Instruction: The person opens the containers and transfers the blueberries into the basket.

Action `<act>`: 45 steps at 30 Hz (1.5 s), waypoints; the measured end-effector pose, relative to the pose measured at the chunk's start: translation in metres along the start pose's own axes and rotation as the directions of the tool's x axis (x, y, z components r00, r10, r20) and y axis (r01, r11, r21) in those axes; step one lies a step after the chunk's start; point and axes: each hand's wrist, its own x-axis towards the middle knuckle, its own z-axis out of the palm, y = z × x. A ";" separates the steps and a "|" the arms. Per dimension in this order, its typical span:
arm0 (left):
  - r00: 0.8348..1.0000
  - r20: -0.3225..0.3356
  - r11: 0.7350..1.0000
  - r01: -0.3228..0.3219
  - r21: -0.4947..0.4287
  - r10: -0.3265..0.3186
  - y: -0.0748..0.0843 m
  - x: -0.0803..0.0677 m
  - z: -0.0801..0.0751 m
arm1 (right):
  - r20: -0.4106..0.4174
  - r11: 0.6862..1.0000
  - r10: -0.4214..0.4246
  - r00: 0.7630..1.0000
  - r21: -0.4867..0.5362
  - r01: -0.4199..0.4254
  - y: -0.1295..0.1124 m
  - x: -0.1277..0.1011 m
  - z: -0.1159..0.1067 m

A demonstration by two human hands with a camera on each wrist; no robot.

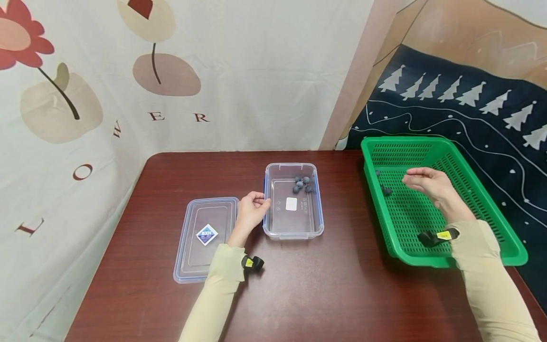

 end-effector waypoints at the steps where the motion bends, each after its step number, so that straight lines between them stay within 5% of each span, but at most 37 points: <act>1: 1.000 0.000 1.000 0.001 0.000 -0.001 0.000 0.000 0.000 | -0.001 1.000 -0.007 1.000 0.011 0.007 -0.001 0.000 0.001; 12: 1.000 -0.001 1.000 -0.005 0.004 0.005 0.000 -0.001 0.000 | 0.031 0.974 -0.134 0.991 0.186 0.126 -0.025 0.006 0.042; 30: 0.999 -0.012 1.000 -0.031 0.001 0.031 0.000 -0.002 -0.001 | 0.088 0.983 -0.180 0.980 0.040 0.177 -0.048 0.026 0.128; 45: 0.999 -0.013 0.999 -0.053 -0.006 0.053 -0.001 -0.003 -0.001 | 0.061 0.976 -0.184 0.981 -0.111 0.190 -0.026 0.040 0.208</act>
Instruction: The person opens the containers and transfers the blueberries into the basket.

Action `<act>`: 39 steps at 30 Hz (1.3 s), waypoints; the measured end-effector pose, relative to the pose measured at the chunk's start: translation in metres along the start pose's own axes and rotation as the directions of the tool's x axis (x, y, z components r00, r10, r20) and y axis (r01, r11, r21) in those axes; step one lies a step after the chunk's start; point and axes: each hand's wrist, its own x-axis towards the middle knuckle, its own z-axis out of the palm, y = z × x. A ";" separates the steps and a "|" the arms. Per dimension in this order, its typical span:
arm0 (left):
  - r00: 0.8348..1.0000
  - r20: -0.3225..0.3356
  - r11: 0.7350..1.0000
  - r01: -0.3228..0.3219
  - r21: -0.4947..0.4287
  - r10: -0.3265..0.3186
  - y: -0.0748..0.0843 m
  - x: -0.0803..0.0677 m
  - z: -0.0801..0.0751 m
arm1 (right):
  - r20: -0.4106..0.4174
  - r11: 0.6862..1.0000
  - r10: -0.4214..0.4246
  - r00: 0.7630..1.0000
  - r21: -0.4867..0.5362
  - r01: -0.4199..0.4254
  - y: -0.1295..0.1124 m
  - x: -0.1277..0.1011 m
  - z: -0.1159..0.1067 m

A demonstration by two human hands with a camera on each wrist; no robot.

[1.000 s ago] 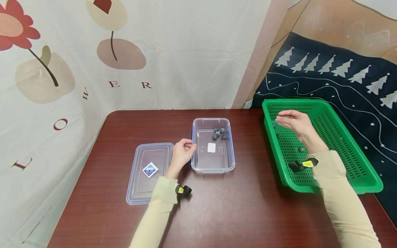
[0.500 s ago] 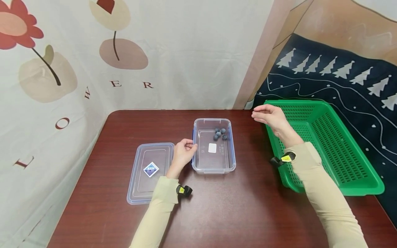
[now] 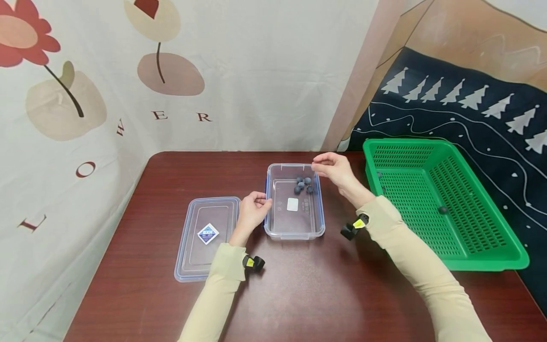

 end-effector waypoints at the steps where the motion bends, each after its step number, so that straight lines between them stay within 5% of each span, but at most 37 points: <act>1: 1.000 -0.001 1.000 0.001 0.000 -0.001 0.000 0.000 0.000 | 0.001 1.000 -0.005 1.000 -0.003 0.005 0.002 0.000 0.005; 17: 0.999 0.016 1.000 0.031 -0.004 -0.031 0.000 0.001 -0.001 | -0.122 0.993 0.010 0.993 -0.116 -0.024 0.033 0.005 0.064; 24: 0.999 0.013 0.999 0.037 0.001 -0.037 0.000 0.001 0.000 | -0.171 0.969 -0.024 0.985 -0.245 -0.019 0.045 0.003 0.074; 39: 1.000 0.005 1.000 0.027 0.007 -0.027 -0.003 0.002 0.002 | -0.135 0.926 -0.033 0.990 -0.378 -0.020 0.057 0.006 0.080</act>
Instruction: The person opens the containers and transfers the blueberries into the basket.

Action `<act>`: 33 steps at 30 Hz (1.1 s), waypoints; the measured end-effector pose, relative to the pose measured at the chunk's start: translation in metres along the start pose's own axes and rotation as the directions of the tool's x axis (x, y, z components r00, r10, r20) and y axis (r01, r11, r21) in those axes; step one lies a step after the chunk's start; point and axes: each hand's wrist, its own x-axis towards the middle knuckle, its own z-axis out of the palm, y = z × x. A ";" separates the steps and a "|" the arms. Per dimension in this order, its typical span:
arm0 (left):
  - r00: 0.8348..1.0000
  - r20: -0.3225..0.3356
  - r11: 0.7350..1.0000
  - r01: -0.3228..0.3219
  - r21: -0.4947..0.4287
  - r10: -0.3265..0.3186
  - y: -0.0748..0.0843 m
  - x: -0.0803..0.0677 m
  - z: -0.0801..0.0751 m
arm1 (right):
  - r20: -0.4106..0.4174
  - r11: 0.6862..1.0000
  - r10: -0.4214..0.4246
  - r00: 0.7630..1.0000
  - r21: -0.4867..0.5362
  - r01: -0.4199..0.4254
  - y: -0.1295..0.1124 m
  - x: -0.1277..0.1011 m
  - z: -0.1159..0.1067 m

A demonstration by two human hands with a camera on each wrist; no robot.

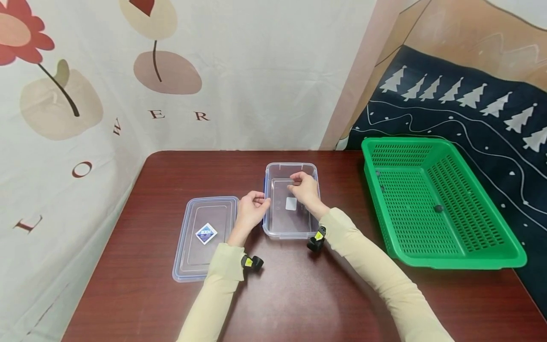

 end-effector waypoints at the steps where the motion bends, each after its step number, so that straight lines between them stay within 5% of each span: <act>1: 1.000 0.000 1.000 -0.001 0.003 0.001 0.000 0.000 0.000 | 0.001 1.000 -0.004 1.000 -0.004 0.004 0.000 0.000 0.000; 33: 1.000 -0.002 1.000 0.011 0.006 -0.011 0.000 0.001 0.001 | 0.172 0.983 0.055 0.984 -0.182 -0.023 0.005 0.002 0.006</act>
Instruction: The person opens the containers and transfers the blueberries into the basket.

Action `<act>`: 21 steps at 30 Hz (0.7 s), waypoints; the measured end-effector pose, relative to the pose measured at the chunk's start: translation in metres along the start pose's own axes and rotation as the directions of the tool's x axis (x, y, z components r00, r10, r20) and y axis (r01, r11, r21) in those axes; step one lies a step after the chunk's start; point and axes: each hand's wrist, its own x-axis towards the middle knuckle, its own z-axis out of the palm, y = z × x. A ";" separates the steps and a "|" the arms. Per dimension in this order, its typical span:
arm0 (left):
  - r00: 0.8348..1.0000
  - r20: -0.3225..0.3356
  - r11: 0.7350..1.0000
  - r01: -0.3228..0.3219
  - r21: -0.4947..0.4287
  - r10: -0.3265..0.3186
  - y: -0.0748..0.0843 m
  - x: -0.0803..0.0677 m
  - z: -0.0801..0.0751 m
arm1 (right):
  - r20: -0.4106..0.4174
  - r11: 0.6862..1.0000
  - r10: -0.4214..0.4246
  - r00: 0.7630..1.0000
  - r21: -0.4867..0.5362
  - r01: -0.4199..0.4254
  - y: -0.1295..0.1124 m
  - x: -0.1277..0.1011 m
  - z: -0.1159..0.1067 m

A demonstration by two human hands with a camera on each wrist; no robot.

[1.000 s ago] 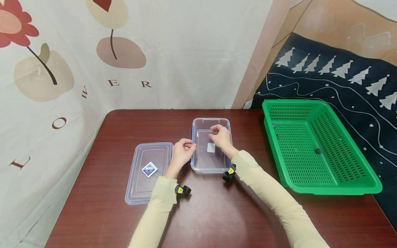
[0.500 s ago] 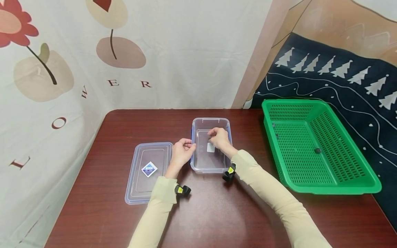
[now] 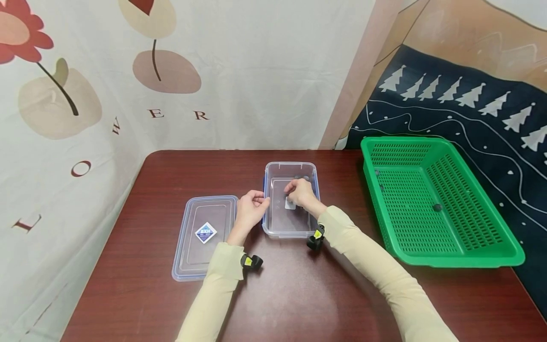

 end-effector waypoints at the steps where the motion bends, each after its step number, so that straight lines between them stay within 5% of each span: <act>1: 1.000 0.001 1.000 0.001 0.000 -0.001 0.000 0.000 0.000 | -0.001 1.000 -0.002 1.000 0.002 0.002 0.000 0.000 -0.001; 12: 1.000 0.005 1.000 -0.002 0.000 0.002 0.000 0.000 0.000 | -0.039 0.980 -0.027 0.999 0.197 0.034 -0.004 -0.004 -0.019; 21: 1.000 0.008 1.000 -0.004 0.008 0.004 0.000 -0.001 -0.001 | -0.067 0.958 -0.046 0.997 0.281 0.063 -0.022 -0.010 -0.060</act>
